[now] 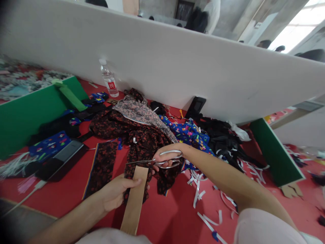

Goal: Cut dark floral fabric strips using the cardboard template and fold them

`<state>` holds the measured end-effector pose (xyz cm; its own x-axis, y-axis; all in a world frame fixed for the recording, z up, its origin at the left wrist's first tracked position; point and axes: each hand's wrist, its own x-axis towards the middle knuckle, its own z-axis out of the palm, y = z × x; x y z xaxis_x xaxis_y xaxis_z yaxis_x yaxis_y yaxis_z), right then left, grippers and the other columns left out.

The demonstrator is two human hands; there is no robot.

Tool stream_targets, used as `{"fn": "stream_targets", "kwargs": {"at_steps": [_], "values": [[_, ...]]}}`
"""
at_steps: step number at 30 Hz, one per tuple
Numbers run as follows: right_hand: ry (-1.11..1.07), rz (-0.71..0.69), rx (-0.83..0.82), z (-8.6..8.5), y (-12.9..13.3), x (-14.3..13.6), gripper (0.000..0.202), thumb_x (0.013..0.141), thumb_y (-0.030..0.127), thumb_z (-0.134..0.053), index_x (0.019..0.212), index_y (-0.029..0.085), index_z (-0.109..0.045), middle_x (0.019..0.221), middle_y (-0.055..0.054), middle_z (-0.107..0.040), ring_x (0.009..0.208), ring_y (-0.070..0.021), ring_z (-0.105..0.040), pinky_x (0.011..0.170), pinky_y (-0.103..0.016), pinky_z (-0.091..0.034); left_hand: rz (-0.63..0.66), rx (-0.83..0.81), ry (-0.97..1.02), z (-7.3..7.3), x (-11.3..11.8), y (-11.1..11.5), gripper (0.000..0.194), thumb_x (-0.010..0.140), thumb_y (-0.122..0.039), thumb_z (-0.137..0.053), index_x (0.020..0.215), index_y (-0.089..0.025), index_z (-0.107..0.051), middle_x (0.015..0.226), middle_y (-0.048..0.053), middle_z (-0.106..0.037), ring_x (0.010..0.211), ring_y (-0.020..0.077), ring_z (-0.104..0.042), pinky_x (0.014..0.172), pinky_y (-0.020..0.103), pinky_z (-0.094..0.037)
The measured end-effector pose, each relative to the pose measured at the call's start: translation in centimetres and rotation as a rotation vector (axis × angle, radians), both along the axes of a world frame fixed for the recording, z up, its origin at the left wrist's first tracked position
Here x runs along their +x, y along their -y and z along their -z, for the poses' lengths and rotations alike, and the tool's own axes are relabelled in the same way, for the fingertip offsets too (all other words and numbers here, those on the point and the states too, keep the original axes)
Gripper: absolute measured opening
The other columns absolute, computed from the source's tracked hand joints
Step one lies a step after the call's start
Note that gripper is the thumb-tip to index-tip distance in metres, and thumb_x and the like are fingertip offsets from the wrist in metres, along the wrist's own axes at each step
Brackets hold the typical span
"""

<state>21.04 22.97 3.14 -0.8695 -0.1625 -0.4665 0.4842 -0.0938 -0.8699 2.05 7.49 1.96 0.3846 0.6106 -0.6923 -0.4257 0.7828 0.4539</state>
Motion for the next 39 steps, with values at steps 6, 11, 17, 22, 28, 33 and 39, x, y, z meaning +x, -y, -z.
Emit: {"fn": "stream_targets", "kwargs": {"at_steps": [6, 11, 17, 22, 28, 33, 39], "values": [[0.024, -0.094, -0.023, 0.4, -0.5, -0.2, 0.078, 0.068, 0.08, -0.041, 0.097, 0.011, -0.063, 0.06, 0.004, -0.042, 0.048, -0.0062, -0.034, 0.041, -0.018, -0.03, 0.012, -0.005, -0.015, 0.0, 0.0, 0.0, 0.036, 0.067, -0.011, -0.067, 0.103, -0.008, -0.063, 0.08, 0.013, -0.072, 0.072, 0.0237, -0.067, 0.073, 0.041, -0.052], [0.026, -0.083, -0.022, 0.6, -0.6, -0.3, 0.078, 0.068, 0.079, -0.043, 0.097, 0.01, -0.063, 0.06, 0.004, -0.041, 0.048, -0.0062, -0.034, 0.041, -0.018, -0.028, 0.024, 0.004, -0.017, -0.2, 0.1, 0.0, 0.041, 0.065, -0.014, -0.07, 0.105, -0.009, -0.063, 0.08, 0.013, -0.071, 0.074, 0.025, -0.067, 0.071, 0.04, -0.052], [0.046, -0.039, -0.047, 0.7, -0.4, -0.3, 0.07, 0.067, 0.077, -0.047, 0.089, 0.012, -0.061, 0.058, 0.005, -0.04, 0.046, -0.0057, -0.031, 0.039, -0.018, -0.026, 0.022, -0.008, -0.033, -0.2, 0.2, -0.1, 0.035, 0.066, -0.012, -0.068, 0.1, -0.008, -0.064, 0.079, 0.013, -0.072, 0.072, 0.0247, -0.067, 0.07, 0.04, -0.052], [0.048, -0.091, -0.079, 1.1, -0.8, -0.4, 0.064, 0.066, 0.077, -0.049, 0.077, 0.014, -0.056, 0.06, 0.004, -0.044, 0.048, -0.0062, -0.036, 0.042, -0.019, -0.032, 0.023, 0.017, -0.009, -0.1, 0.3, -0.1, 0.03, 0.064, -0.014, -0.071, 0.093, -0.009, -0.066, 0.076, 0.012, -0.071, 0.07, 0.0243, -0.067, 0.068, 0.039, -0.053], [0.085, -0.007, -0.05, 1.3, -0.5, -0.6, 0.059, 0.069, 0.07, -0.056, 0.08, 0.012, -0.057, 0.056, 0.006, -0.041, 0.045, -0.005, -0.031, 0.038, -0.017, -0.024, 0.031, 0.026, -0.015, 0.0, 0.3, -0.1, 0.028, 0.064, -0.014, -0.071, 0.091, -0.009, -0.066, 0.075, 0.012, -0.071, 0.068, 0.0232, -0.067, 0.067, 0.038, -0.053], [0.059, -0.032, -0.047, 1.4, -0.5, -0.8, 0.068, 0.063, 0.078, -0.051, 0.082, 0.012, -0.056, 0.058, 0.005, -0.043, 0.048, -0.0058, -0.035, 0.042, -0.018, -0.03, 0.054, 0.034, -0.018, -0.1, 0.4, -0.1, 0.029, 0.065, -0.015, -0.07, 0.094, -0.008, -0.066, 0.073, 0.011, -0.071, 0.065, 0.0218, -0.066, 0.067, 0.037, -0.052], [0.097, 0.007, -0.032, 2.1, -0.7, -0.8, 0.06, 0.068, 0.072, -0.054, 0.079, 0.013, -0.053, 0.057, 0.007, -0.041, 0.045, -0.0048, -0.032, 0.039, -0.017, -0.025, 0.088, 0.069, 0.02, -0.5, 0.4, -0.2, 0.043, 0.061, -0.019, -0.075, 0.102, -0.009, -0.066, 0.072, 0.009, -0.071, 0.063, 0.0203, -0.065, 0.065, 0.034, -0.051]]}}
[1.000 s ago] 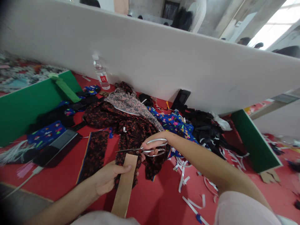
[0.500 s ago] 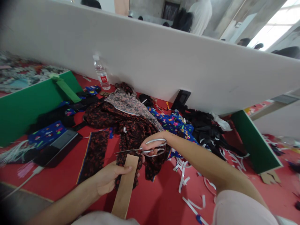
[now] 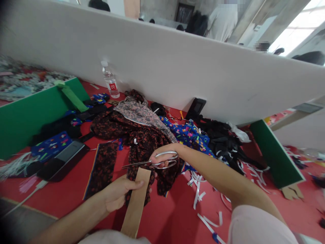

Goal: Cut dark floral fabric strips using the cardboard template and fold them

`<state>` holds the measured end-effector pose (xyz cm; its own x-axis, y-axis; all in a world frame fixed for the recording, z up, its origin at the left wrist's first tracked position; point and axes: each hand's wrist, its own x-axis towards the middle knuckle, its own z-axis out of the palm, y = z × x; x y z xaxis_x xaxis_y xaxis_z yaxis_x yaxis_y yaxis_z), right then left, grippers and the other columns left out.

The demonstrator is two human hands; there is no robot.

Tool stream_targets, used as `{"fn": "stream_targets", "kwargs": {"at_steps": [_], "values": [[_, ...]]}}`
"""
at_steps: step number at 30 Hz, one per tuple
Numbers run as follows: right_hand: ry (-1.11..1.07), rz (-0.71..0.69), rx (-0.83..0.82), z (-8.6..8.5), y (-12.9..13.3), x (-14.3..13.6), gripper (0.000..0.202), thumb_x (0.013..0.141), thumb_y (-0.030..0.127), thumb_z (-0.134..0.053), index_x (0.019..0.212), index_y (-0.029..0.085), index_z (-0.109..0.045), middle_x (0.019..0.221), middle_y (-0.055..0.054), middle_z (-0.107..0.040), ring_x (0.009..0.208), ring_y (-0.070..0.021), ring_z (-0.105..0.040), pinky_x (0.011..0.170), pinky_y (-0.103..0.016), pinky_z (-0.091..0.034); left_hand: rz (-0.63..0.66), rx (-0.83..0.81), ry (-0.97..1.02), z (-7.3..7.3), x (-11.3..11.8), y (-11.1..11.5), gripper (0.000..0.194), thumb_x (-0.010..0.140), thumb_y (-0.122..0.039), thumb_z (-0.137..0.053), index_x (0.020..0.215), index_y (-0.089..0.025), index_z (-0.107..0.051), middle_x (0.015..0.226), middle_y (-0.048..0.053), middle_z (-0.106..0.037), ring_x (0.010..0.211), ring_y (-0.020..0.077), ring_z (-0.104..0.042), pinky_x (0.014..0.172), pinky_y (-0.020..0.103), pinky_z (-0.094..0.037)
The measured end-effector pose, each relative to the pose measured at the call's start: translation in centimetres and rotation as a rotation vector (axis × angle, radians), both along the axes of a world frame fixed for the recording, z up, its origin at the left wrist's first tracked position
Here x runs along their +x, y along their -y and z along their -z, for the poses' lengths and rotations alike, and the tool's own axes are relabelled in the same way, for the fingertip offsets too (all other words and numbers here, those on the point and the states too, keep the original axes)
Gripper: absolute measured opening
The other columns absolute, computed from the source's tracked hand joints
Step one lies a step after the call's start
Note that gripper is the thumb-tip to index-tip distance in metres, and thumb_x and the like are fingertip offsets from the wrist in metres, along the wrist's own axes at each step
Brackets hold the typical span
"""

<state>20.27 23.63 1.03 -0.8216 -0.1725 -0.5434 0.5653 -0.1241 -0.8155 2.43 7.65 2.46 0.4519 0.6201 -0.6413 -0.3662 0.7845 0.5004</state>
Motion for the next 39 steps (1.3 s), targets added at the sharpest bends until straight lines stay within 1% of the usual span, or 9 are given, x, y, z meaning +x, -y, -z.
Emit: {"fn": "stream_targets", "kwargs": {"at_steps": [5, 11, 16, 21, 24, 26, 28, 33, 39], "values": [[-0.035, -0.044, -0.028, -0.2, 0.0, -0.4, 0.063, 0.066, 0.075, -0.052, 0.079, 0.013, -0.053, 0.058, 0.006, -0.041, 0.046, -0.0049, -0.034, 0.04, -0.017, -0.028, -0.007, -0.018, -0.015, -0.1, 0.0, 0.0, 0.04, 0.064, -0.018, -0.072, 0.102, -0.008, -0.066, 0.072, 0.01, -0.071, 0.065, 0.0202, -0.065, 0.067, 0.035, -0.052], [-0.041, -0.004, 0.062, 0.2, 0.3, -0.7, 0.061, 0.07, 0.072, -0.05, 0.079, 0.013, -0.053, 0.056, 0.007, -0.041, 0.045, -0.0045, -0.033, 0.04, -0.017, -0.026, 0.004, -0.038, -0.003, -0.2, 0.1, 0.2, 0.036, 0.064, -0.015, -0.071, 0.099, -0.008, -0.066, 0.073, 0.011, -0.071, 0.065, 0.0211, -0.065, 0.068, 0.036, -0.052], [-0.114, -0.002, 0.143, -0.9, 0.4, -1.0, 0.068, 0.07, 0.077, -0.042, 0.08, 0.012, -0.055, 0.063, 0.001, -0.054, 0.055, -0.0093, -0.048, 0.051, -0.021, -0.04, -0.051, -0.047, -0.028, -0.1, -0.1, -0.1, 0.028, 0.067, -0.011, -0.066, 0.095, -0.008, -0.065, 0.072, 0.011, -0.071, 0.065, 0.0221, -0.066, 0.067, 0.038, -0.053], [-0.172, 0.344, 0.33, -2.1, 1.3, -0.3, 0.051, 0.076, 0.061, -0.056, 0.098, 0.014, -0.053, 0.076, -0.001, -0.062, 0.065, -0.0137, -0.06, 0.058, -0.024, -0.047, -0.15, -0.02, -0.078, 0.0, -0.7, -1.3, 0.015, 0.073, -0.01, -0.061, 0.088, -0.007, -0.065, 0.074, 0.012, -0.071, 0.066, 0.0215, -0.067, 0.069, 0.036, -0.053], [-0.183, 0.596, 0.423, -2.4, 2.3, -0.2, 0.046, 0.071, 0.048, -0.068, 0.101, 0.018, -0.052, 0.078, 0.001, -0.063, 0.073, -0.0156, -0.062, 0.066, -0.027, -0.049, -0.191, 0.05, -0.074, 0.3, -0.8, -1.8, 0.019, 0.073, -0.009, -0.062, 0.092, -0.007, -0.064, 0.076, 0.012, -0.071, 0.067, 0.0208, -0.067, 0.069, 0.035, -0.054], [-0.171, 0.68, 0.44, -2.6, 2.9, -0.4, 0.048, 0.067, 0.045, -0.072, 0.102, 0.019, -0.051, 0.079, 0.002, -0.063, 0.073, -0.0161, -0.061, 0.066, -0.028, -0.049, -0.211, 0.098, -0.061, 0.5, -0.6, -1.9, 0.024, 0.072, -0.009, -0.064, 0.095, -0.009, -0.063, 0.077, 0.012, -0.072, 0.068, 0.021, -0.067, 0.069, 0.035, -0.054], [-0.157, 0.673, 0.518, -3.1, 3.4, -0.8, 0.049, 0.063, 0.043, -0.075, 0.1, 0.02, -0.052, 0.08, 0.002, -0.061, 0.073, -0.0155, -0.059, 0.065, -0.027, -0.047, -0.222, 0.133, -0.061, 0.8, -0.4, -1.8, 0.026, 0.071, -0.01, -0.065, 0.097, -0.011, -0.062, 0.078, 0.011, -0.072, 0.069, 0.0213, -0.068, 0.069, 0.036, -0.054], [-0.178, 0.516, 0.91, -5.1, 4.4, -2.0, 0.039, 0.063, 0.034, -0.074, 0.094, 0.018, -0.057, 0.08, 0.003, -0.059, 0.069, -0.0123, -0.052, 0.062, -0.023, -0.042, -0.237, 0.175, -0.106, 1.2, 0.2, -1.5, 0.03, 0.067, -0.011, -0.069, 0.096, -0.015, -0.061, 0.08, 0.006, -0.071, 0.071, 0.0196, -0.067, 0.069, 0.032, -0.052], [-0.234, 0.483, 1.042, -6.7, 6.4, -2.6, 0.034, 0.064, 0.018, -0.067, 0.097, 0.018, -0.057, 0.092, 0.0, -0.064, 0.078, -0.0142, -0.058, 0.07, -0.023, -0.043, -0.212, 0.402, -0.175, 2.1, 0.4, -0.9, 0.027, 0.066, -0.012, -0.068, 0.093, -0.018, -0.064, 0.091, 0.002, -0.07, 0.087, 0.0164, -0.064, 0.083, 0.027, -0.045]]}}
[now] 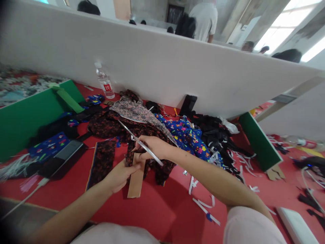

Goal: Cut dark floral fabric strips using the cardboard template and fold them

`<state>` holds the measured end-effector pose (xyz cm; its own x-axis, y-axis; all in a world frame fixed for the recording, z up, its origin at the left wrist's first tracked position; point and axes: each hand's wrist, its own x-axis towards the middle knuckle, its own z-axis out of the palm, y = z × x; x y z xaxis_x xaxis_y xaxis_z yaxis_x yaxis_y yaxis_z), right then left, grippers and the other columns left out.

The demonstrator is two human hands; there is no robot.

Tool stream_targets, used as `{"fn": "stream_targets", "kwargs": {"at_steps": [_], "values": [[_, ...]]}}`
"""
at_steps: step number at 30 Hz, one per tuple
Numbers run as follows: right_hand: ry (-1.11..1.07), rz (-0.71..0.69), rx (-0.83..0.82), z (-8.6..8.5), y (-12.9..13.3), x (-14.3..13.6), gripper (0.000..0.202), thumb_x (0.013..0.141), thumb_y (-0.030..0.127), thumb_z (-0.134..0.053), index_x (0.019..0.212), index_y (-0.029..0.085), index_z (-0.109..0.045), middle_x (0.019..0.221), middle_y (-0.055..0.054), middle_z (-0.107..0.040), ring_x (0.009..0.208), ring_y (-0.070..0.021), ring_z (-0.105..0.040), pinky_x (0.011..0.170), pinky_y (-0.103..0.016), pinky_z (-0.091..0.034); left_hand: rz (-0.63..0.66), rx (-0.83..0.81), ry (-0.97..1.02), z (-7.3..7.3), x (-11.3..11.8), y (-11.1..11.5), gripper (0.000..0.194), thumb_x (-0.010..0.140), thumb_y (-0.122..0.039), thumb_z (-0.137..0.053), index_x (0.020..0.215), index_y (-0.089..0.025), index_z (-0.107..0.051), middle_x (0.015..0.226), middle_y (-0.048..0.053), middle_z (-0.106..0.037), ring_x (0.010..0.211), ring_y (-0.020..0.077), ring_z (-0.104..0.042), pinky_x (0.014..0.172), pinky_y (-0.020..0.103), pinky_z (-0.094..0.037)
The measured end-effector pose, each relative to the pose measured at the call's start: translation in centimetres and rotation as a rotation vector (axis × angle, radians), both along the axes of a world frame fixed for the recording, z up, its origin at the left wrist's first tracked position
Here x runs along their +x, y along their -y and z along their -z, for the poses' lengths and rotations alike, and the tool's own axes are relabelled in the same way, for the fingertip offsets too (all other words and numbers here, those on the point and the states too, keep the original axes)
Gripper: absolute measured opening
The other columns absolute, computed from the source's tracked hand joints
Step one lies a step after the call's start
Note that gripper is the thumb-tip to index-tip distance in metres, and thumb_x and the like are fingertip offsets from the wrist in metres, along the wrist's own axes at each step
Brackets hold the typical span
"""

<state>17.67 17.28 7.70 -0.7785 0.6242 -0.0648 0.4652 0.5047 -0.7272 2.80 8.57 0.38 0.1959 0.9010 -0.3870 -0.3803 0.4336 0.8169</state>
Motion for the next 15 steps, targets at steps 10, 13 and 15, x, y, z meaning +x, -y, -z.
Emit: {"fn": "stream_targets", "kwargs": {"at_steps": [10, 13, 15], "values": [[0.113, 0.111, 0.144, -1.9, 2.7, 1.2, 0.033, 0.067, 0.013, -0.057, 0.1, 0.018, -0.056, 0.074, 0.002, -0.059, 0.062, -0.0122, -0.052, 0.06, -0.023, -0.038, 0.276, 0.106, -0.02, -0.4, -1.1, 0.1, 0.042, 0.069, -0.021, -0.071, 0.11, -0.018, -0.061, 0.107, 0.007, -0.068, 0.098, 0.0223, -0.061, 0.086, 0.032, -0.044], [0.023, 0.173, 0.081, -1.9, 2.3, 2.8, 0.031, 0.067, 0.013, -0.056, 0.097, 0.018, -0.053, 0.073, 0.003, -0.055, 0.063, -0.0114, -0.049, 0.06, -0.022, -0.038, 0.4, 0.046, 0.061, -0.5, -2.4, 0.0, 0.039, 0.074, -0.031, -0.069, 0.108, -0.015, -0.063, 0.102, 0.01, -0.07, 0.092, 0.021, -0.064, 0.082, 0.031, -0.047], [-0.062, 0.224, 0.003, -1.7, 2.0, 3.8, 0.03, 0.067, 0.016, -0.057, 0.097, 0.018, -0.052, 0.074, 0.003, -0.054, 0.065, -0.0117, -0.05, 0.061, -0.023, -0.039, 0.44, -0.002, 0.07, -0.3, -3.0, 0.0, 0.036, 0.077, -0.038, -0.065, 0.101, -0.012, -0.066, 0.093, 0.011, -0.071, 0.081, 0.0193, -0.066, 0.077, 0.03, -0.05]]}}
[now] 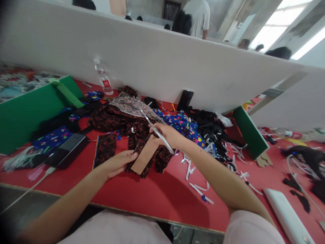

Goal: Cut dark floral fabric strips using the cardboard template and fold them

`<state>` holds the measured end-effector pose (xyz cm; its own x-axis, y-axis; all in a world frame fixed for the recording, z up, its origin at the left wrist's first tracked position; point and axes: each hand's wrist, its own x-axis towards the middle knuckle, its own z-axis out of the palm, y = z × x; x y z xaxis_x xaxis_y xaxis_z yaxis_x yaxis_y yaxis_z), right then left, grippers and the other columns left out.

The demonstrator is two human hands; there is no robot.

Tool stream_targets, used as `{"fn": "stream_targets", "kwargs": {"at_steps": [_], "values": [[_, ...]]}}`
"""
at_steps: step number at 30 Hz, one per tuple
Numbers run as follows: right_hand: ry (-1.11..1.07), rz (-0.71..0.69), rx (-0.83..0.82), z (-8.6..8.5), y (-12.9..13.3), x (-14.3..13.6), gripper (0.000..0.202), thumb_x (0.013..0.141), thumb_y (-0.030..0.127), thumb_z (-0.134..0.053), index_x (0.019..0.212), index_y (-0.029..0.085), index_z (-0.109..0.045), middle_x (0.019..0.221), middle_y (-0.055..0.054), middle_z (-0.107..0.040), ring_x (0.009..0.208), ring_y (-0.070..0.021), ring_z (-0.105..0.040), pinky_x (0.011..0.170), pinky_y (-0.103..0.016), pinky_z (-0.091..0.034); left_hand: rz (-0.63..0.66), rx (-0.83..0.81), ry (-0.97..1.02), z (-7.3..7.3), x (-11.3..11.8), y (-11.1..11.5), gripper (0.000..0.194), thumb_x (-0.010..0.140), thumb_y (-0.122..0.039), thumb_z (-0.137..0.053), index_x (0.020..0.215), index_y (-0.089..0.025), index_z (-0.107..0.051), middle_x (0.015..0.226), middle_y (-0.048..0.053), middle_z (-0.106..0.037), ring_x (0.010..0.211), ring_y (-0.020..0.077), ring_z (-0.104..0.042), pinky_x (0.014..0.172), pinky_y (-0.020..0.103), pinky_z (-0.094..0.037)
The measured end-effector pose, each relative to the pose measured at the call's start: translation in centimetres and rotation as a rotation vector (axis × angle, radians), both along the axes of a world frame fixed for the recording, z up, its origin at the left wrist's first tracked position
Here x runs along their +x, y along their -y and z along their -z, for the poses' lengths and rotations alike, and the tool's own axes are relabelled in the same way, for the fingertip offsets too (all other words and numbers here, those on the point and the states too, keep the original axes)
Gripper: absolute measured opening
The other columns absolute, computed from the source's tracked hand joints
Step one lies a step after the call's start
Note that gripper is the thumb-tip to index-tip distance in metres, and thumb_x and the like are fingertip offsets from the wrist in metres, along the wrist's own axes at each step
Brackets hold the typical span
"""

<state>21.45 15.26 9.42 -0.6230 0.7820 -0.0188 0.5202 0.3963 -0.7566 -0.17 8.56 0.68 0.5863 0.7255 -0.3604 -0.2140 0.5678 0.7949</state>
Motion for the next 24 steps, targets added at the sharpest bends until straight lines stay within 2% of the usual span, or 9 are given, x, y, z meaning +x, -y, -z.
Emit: {"fn": "stream_targets", "kwargs": {"at_steps": [4, 7, 11, 13, 15, 19, 24], "values": [[-0.115, 0.133, -0.08, 1.0, -0.2, 1.6, 0.029, 0.066, 0.021, -0.059, 0.095, 0.019, -0.052, 0.074, 0.004, -0.053, 0.065, -0.0119, -0.049, 0.061, -0.024, -0.04, -0.043, -0.078, -0.058, 0.6, -0.8, -0.1, 0.04, 0.078, -0.047, -0.059, 0.091, -0.009, -0.068, 0.081, 0.012, -0.072, 0.066, 0.0185, -0.065, 0.064, 0.031, -0.054], [-0.209, 0.26, -0.116, 2.7, -0.2, 2.3, 0.031, 0.064, 0.022, -0.063, 0.093, 0.02, -0.054, 0.074, 0.005, -0.053, 0.065, -0.0119, -0.049, 0.061, -0.024, -0.04, -0.133, -0.088, -0.037, 1.0, -1.2, -0.4, 0.038, 0.08, -0.044, -0.057, 0.091, -0.009, -0.067, 0.082, 0.012, -0.072, 0.064, 0.0172, -0.065, 0.059, 0.028, -0.053], [-0.486, 0.482, -0.316, 6.0, 0.3, 2.1, 0.034, 0.059, 0.023, -0.068, 0.09, 0.02, -0.054, 0.068, 0.006, -0.053, 0.062, -0.0118, -0.052, 0.061, -0.025, -0.043, -0.275, -0.153, 0.082, 1.2, -1.5, -0.8, 0.04, 0.087, -0.043, -0.048, 0.1, -0.009, -0.065, 0.088, 0.013, -0.071, 0.073, 0.0183, -0.067, 0.065, 0.027, -0.054], [-0.605, 0.611, -0.435, 7.3, 0.7, 1.6, 0.038, 0.057, 0.023, -0.071, 0.09, 0.02, -0.053, 0.065, 0.006, -0.053, 0.06, -0.0119, -0.053, 0.057, -0.025, -0.043, -0.357, -0.198, 0.162, 1.1, -1.2, -0.9, 0.04, 0.089, -0.042, -0.044, 0.103, -0.01, -0.063, 0.091, 0.012, -0.071, 0.075, 0.0163, -0.066, 0.069, 0.025, -0.053], [-0.658, 0.675, -0.475, 8.3, 1.3, 1.1, 0.04, 0.057, 0.025, -0.071, 0.091, 0.021, -0.051, 0.065, 0.006, -0.052, 0.058, -0.0117, -0.053, 0.053, -0.024, -0.042, -0.444, -0.217, 0.226, 0.9, -0.8, -0.8, 0.035, 0.09, -0.037, -0.045, 0.105, -0.012, -0.063, 0.091, 0.009, -0.071, 0.075, 0.0134, -0.065, 0.07, 0.023, -0.052], [-0.743, 0.732, -0.468, 9.2, 2.5, 0.3, 0.043, 0.058, 0.028, -0.072, 0.094, 0.023, -0.049, 0.067, 0.006, -0.053, 0.057, -0.012, -0.053, 0.052, -0.024, -0.042, -0.562, -0.218, 0.257, 0.3, 0.2, -0.6, 0.024, 0.088, -0.03, -0.051, 0.101, -0.013, -0.062, 0.087, 0.007, -0.07, 0.075, 0.0141, -0.065, 0.072, 0.026, -0.053], [-0.734, 0.68, -0.431, 9.1, 3.4, 0.4, 0.039, 0.061, 0.026, -0.071, 0.095, 0.023, -0.051, 0.066, 0.006, -0.052, 0.056, -0.0117, -0.052, 0.048, -0.023, -0.039, -0.596, -0.181, 0.054, 0.3, -0.3, -1.0, 0.014, 0.083, -0.024, -0.057, 0.09, -0.014, -0.062, 0.074, 0.004, -0.068, 0.06, 0.0128, -0.063, 0.053, 0.023, -0.05]]}}
